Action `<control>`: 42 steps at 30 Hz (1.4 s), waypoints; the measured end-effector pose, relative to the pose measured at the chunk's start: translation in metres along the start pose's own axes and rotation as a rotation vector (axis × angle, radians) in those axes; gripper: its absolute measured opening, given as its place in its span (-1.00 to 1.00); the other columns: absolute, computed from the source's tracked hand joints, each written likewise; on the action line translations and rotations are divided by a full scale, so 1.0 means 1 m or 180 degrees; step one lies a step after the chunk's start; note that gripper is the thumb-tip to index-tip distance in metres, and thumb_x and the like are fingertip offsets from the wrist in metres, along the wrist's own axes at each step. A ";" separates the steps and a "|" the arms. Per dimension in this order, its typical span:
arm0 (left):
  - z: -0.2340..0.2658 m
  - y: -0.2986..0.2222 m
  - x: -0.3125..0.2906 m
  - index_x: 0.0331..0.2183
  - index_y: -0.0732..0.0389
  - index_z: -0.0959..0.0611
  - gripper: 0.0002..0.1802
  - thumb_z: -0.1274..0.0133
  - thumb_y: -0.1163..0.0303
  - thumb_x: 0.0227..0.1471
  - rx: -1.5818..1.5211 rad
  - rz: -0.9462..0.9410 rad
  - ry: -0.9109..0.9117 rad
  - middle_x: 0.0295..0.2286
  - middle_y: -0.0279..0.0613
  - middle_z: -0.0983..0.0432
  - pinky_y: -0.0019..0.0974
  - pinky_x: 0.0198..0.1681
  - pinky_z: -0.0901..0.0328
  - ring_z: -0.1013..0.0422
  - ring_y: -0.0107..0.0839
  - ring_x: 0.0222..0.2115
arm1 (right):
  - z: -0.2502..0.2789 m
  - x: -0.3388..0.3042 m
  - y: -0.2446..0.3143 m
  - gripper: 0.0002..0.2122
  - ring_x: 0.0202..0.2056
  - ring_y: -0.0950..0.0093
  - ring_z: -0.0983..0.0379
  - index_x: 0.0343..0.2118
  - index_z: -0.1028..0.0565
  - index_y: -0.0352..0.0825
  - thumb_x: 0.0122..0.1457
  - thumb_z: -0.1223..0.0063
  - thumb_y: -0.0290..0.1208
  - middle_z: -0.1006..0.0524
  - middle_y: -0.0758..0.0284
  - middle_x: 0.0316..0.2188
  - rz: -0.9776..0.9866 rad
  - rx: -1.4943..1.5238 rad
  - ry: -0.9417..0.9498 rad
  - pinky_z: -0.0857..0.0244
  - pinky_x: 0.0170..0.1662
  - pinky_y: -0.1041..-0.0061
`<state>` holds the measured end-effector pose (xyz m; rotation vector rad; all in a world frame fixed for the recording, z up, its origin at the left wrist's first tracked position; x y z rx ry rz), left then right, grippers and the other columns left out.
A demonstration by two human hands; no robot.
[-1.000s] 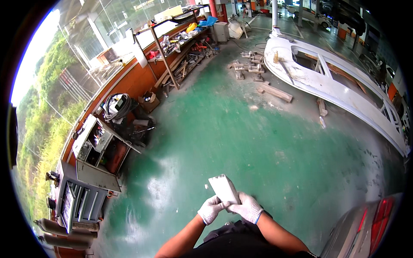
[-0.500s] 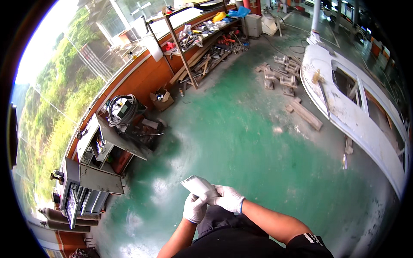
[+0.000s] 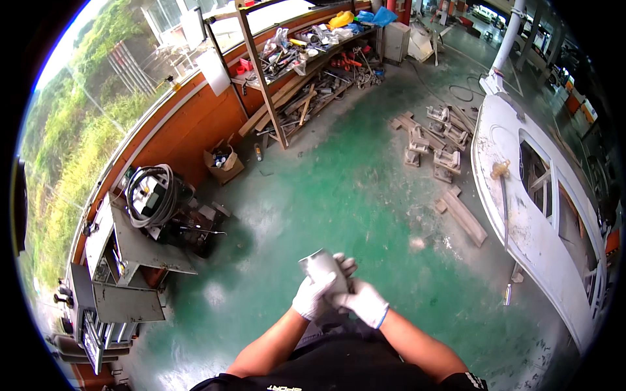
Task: The person repairs a damaged section of a car's front bumper. They use a metal file to smooth the edges of the damage, then apply a body filler with a putty knife. Afterward, they use an angle grinder to sand the filler flush with the bumper surface. Finally, they use a hammer to adjust a detached white car door panel on a workbench.
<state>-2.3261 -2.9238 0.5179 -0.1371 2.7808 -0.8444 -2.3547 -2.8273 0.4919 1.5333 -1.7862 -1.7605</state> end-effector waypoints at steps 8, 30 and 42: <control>-0.037 -0.108 0.193 0.41 0.30 -0.24 -0.17 -0.23 0.29 0.28 0.1330 -0.0257 0.0474 0.30 0.02 -0.35 -0.03 0.43 -0.11 -0.27 -0.14 0.34 | 0.065 0.150 0.124 -0.43 -0.16 0.52 -0.56 0.07 -0.46 -0.43 0.21 -0.44 -0.09 -0.58 0.33 -0.16 0.0251 0.1155 0.0009 -0.51 -0.10 0.47; 0.016 -0.296 0.608 0.30 0.24 -0.40 -0.34 -0.12 0.67 0.20 0.1475 -0.0813 -0.0810 -0.04 -0.21 -0.51 -0.27 0.10 -0.41 -0.46 -0.40 -0.05 | 0.214 0.520 0.408 -0.51 0.14 0.48 -0.46 0.26 -0.36 -0.44 0.28 -0.17 -0.54 -0.52 0.24 0.14 0.0365 0.0062 -0.0095 -0.37 0.23 0.44; 0.011 -0.383 0.779 0.31 0.35 -0.44 -0.35 -0.08 0.67 0.19 0.2790 -0.0959 -0.0166 0.24 -0.01 -0.46 -0.14 0.41 -0.15 -0.36 -0.18 0.27 | 0.292 0.659 0.501 -0.47 0.16 0.33 -0.49 0.29 -0.28 -0.42 0.28 -0.11 -0.44 -0.52 0.16 0.13 0.0004 -0.1033 -0.0051 -0.39 0.26 0.31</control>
Point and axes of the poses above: each hand's wrist, its own x-axis towards the middle knuckle, its own z-axis out of the back of the hand, y = z × x, the point moved 10 cm from there along x, towards the middle knuckle
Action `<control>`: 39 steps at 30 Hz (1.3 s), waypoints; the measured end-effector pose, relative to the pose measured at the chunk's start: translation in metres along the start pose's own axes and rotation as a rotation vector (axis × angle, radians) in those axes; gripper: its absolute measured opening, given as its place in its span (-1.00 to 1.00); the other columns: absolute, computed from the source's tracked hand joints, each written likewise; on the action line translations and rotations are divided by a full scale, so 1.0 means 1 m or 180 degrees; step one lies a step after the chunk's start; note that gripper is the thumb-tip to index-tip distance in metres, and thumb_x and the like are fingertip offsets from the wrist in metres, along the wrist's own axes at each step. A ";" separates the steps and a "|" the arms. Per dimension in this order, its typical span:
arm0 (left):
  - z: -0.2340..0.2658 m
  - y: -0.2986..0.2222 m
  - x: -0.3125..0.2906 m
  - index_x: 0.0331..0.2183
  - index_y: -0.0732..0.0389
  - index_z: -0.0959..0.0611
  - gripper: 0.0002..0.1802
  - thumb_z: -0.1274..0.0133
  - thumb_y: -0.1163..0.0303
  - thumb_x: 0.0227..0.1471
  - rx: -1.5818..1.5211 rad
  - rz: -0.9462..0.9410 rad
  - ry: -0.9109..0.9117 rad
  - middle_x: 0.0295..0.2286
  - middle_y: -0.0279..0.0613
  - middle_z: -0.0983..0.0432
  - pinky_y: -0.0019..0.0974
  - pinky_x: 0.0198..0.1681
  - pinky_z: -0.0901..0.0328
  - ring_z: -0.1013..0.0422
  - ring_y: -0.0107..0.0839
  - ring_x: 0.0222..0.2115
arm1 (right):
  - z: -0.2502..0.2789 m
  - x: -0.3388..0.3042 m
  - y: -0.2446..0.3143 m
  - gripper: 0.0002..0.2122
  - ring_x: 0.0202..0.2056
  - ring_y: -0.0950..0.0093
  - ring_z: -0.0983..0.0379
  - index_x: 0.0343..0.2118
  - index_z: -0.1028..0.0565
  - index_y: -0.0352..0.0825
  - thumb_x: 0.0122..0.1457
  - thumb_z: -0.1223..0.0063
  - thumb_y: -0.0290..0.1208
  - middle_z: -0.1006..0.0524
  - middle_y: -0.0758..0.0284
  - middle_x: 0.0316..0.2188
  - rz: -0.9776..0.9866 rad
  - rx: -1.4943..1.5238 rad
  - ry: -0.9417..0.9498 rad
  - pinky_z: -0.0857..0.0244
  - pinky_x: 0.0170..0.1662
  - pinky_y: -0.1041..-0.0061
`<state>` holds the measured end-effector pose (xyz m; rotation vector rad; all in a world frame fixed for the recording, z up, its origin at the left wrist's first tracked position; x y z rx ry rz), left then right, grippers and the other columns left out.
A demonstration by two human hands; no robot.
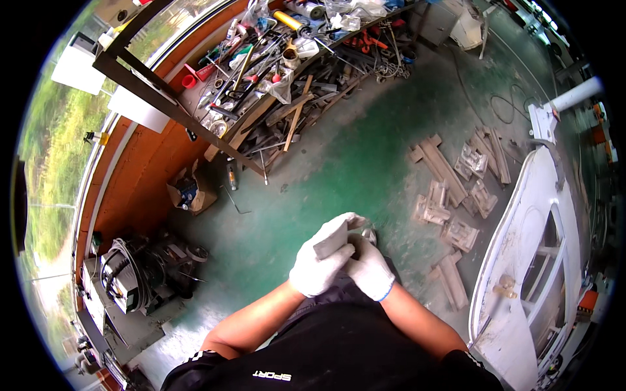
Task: The person repairs a damaged section of a car's front bumper. They use a metal file to smooth the edges of the damage, then apply a body filler with a putty knife. Afterward, they use an angle grinder to sand the filler flush with the bumper surface. Finally, they use a hammer to adjust a detached white car door panel on a workbench.
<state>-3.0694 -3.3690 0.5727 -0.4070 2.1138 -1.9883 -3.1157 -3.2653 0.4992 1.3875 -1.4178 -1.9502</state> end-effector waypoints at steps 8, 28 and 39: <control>0.003 0.040 0.031 0.38 0.40 -0.29 -0.27 -0.16 0.36 0.31 -0.1035 0.0817 -0.0414 0.32 0.13 -0.32 -0.06 0.44 -0.08 -0.24 -0.12 0.37 | 0.024 0.055 0.047 -0.42 0.08 0.39 -0.56 0.24 -0.36 -0.45 0.21 -0.30 -0.36 -0.59 0.16 0.07 0.0407 -0.0413 0.1018 -0.44 0.18 0.32; -0.036 0.019 0.066 0.38 0.34 -0.32 -0.17 -0.25 0.45 0.16 -0.1231 0.0799 -0.1154 0.24 0.12 -0.43 0.00 0.38 -0.20 -0.35 -0.05 0.28 | 0.051 0.056 0.066 -0.53 0.11 0.34 -0.53 0.15 -0.46 -0.44 0.18 -0.29 -0.48 -0.60 0.18 0.03 0.0603 -0.0017 0.2185 -0.43 0.19 0.33; -0.049 0.032 0.065 0.23 0.33 -0.47 -0.35 -0.14 0.68 0.07 -0.1380 0.1115 -0.1896 0.04 -0.01 -0.56 -0.07 0.17 -0.44 -0.52 -0.17 0.06 | 0.077 0.046 0.060 -0.58 0.05 0.31 -0.58 0.14 -0.45 -0.43 0.24 -0.23 -0.49 -0.60 0.14 0.02 0.0294 -0.0267 0.1620 -0.47 0.14 0.32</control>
Point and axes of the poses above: each hand's wrist, its own x-axis towards the middle knuckle, its own z-axis out of the back of the hand, y = z × x, the point moved 10 cm from there along x, towards the middle knuckle
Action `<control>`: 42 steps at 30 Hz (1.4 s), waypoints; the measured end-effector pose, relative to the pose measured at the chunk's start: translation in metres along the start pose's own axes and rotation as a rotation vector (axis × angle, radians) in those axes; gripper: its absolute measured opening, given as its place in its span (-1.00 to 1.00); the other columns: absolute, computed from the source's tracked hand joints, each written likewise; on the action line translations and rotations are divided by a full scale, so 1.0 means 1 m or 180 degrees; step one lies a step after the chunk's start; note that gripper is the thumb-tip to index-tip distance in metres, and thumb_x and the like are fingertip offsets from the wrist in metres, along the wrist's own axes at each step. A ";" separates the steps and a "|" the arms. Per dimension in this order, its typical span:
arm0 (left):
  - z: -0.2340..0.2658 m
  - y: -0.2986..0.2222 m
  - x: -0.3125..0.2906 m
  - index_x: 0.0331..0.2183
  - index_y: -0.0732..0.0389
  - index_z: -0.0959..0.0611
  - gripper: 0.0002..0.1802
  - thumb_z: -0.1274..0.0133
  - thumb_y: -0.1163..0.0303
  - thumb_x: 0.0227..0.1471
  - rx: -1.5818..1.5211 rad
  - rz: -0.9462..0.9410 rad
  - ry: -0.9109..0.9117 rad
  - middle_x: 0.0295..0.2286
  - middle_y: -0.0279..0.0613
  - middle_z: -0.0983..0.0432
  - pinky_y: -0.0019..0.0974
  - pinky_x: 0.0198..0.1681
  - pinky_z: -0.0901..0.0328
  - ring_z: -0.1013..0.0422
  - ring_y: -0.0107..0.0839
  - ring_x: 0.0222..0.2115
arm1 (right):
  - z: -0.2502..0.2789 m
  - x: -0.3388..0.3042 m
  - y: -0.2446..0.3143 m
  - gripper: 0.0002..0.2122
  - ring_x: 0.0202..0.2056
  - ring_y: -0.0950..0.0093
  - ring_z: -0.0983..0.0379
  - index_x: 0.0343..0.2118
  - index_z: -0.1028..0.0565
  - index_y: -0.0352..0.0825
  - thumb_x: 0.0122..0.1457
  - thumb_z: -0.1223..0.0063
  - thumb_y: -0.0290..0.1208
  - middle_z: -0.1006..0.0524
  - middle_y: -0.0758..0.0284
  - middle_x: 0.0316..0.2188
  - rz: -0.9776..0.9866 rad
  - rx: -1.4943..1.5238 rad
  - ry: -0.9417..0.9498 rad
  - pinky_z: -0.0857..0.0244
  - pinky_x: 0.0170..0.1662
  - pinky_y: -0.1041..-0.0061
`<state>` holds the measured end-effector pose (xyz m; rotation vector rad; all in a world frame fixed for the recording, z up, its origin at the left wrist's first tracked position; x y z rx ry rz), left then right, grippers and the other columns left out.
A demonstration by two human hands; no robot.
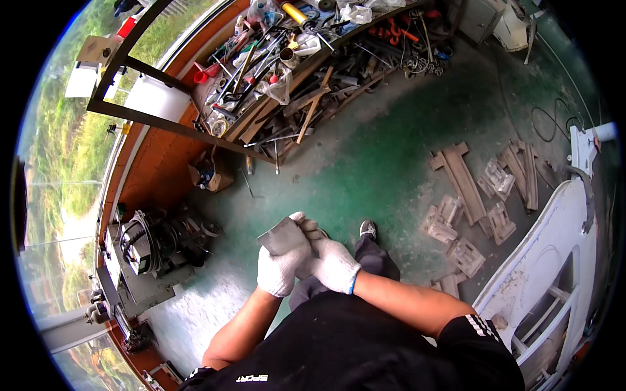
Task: The person repairs a damaged section of a car's front bumper. They use a metal file to smooth the edges of the damage, then apply a body filler with a putty knife. Afterward, they use an angle grinder to sand the filler flush with the bumper surface. Finally, they use a hammer to adjust a detached white car door panel on a workbench.
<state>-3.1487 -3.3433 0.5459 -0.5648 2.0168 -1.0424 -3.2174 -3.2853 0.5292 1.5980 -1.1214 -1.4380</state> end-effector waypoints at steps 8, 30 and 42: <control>-0.001 0.001 0.018 0.25 0.33 -0.44 -0.31 -0.12 0.70 0.06 -0.0388 0.0003 0.0021 0.05 -0.02 -0.54 -0.11 0.18 -0.44 -0.53 -0.20 0.01 | 0.011 0.015 -0.017 -0.64 -0.10 0.35 -0.62 -0.05 -0.59 -0.34 0.17 -0.33 -0.25 -0.69 0.19 -0.18 -0.0003 0.0448 0.0086 -0.47 0.01 0.34; -0.141 -0.016 0.012 0.06 0.43 -0.57 -0.51 0.11 0.18 0.43 0.0793 -0.1024 0.2162 -0.05 0.19 -0.61 -0.02 0.19 -0.35 -0.51 -0.06 0.00 | 0.084 -0.077 -0.008 -0.44 -0.04 0.21 -0.62 0.05 -0.56 -0.41 0.14 -0.34 -0.05 -0.67 0.11 -0.11 0.1084 0.0138 -0.2682 -0.47 0.04 0.29; -0.169 0.086 -0.120 -0.04 0.26 -0.62 -0.53 -0.09 0.01 0.33 0.0529 0.2021 0.5824 0.07 0.14 -0.50 0.14 0.18 -0.35 -0.49 0.07 0.02 | -0.058 -0.193 -0.085 -0.47 -0.10 0.40 -0.57 0.06 -0.52 -0.40 0.34 -0.18 0.05 -0.62 0.19 -0.14 0.0650 0.0910 -0.4740 -0.43 -0.01 0.37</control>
Point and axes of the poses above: each hand's wrist, its own x-axis towards the middle knuckle, its own z-axis out of the back of the hand, y = z × x, the point moved 10 cm from there along x, towards the middle knuckle
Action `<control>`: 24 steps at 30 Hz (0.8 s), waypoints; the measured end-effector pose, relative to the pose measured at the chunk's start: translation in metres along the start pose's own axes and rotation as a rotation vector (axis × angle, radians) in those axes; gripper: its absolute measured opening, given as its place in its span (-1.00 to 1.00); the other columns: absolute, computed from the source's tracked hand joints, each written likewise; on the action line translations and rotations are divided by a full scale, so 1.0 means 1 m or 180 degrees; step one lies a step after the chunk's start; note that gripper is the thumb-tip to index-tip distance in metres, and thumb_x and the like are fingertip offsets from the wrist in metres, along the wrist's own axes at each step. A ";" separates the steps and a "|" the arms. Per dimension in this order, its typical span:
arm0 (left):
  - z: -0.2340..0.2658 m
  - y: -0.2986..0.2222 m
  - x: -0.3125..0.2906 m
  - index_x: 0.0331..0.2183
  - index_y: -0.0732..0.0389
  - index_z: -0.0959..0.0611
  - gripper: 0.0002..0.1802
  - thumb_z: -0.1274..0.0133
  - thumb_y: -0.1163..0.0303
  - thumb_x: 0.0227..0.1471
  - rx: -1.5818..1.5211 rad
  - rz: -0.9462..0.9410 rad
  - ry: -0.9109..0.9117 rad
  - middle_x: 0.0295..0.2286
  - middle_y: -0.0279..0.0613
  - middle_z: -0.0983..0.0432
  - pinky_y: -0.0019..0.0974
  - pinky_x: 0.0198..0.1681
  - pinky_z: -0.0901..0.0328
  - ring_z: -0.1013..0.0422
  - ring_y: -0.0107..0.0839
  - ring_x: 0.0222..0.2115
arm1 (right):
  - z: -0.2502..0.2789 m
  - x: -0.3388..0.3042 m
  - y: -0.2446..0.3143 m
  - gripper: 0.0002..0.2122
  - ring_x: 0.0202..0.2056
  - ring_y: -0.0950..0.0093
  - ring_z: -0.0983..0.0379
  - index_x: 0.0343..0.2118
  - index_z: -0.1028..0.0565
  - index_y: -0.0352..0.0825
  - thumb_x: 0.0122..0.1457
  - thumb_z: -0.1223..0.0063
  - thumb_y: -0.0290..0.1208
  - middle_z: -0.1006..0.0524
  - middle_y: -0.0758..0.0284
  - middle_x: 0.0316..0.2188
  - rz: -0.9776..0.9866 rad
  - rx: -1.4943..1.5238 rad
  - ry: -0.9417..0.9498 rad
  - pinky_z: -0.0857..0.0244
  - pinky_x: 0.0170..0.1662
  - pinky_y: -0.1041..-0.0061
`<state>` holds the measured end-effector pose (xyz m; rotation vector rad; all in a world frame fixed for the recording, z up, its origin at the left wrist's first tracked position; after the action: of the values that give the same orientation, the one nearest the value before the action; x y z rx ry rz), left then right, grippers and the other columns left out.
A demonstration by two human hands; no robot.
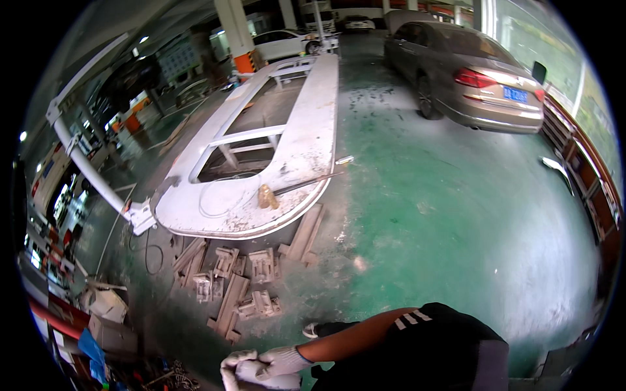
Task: The person repairs a damaged section of a car's front bumper. They use a metal file to smooth the edges of the damage, then apply a body filler with a putty knife. Afterward, they use an angle grinder to sand the filler flush with the bumper surface. Finally, they use a hammer to adjust a detached white car door panel on a workbench.
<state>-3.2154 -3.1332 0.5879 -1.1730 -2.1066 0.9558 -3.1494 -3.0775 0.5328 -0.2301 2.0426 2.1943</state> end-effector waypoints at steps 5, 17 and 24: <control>-0.078 0.050 -0.017 -0.21 0.24 -0.55 -0.58 0.01 0.02 0.41 -0.0258 0.0338 0.0341 -0.18 -0.04 -0.47 0.02 0.09 -0.29 -0.39 -0.12 -0.06 | 0.011 -0.063 -0.051 -0.45 -0.02 0.38 -0.53 0.18 -0.45 -0.31 0.31 -0.23 -0.01 -0.61 0.18 -0.01 0.0145 0.0035 -0.0808 -0.39 0.08 0.36; -0.138 0.030 -0.031 -0.15 0.26 -0.70 -0.77 -0.20 0.42 0.14 0.1775 -0.0683 0.0493 -0.20 -0.07 -0.61 -0.15 -0.04 -0.43 -0.54 -0.16 -0.15 | 0.031 -0.140 0.017 -0.75 -0.14 0.53 -0.59 -0.08 -0.63 -0.38 0.28 -0.21 -0.34 -0.68 0.25 -0.22 -0.0551 0.0568 0.0062 -0.50 -0.02 0.41; -0.183 0.083 -0.069 -0.27 0.24 -0.68 -0.86 -0.32 0.45 0.13 0.1194 -0.0203 -0.0430 -0.36 -0.36 -0.61 -0.36 -0.11 -0.42 -0.49 -0.55 -0.28 | 0.047 -0.194 -0.057 -0.62 0.28 0.42 -0.30 0.22 -0.37 -0.36 0.42 -0.02 -0.33 -0.38 0.31 0.20 0.0486 0.0448 -0.0492 -0.23 0.32 0.37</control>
<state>-3.0084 -3.1041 0.6243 -0.8676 -1.9378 1.3607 -2.9487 -3.0253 0.5192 0.1108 2.1793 2.0638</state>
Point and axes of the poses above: each hand's wrist, its own x-axis towards the middle knuckle, its own z-axis out of the back of the hand, y = z × x, the point moved 10 cm from there along x, towards the middle knuckle
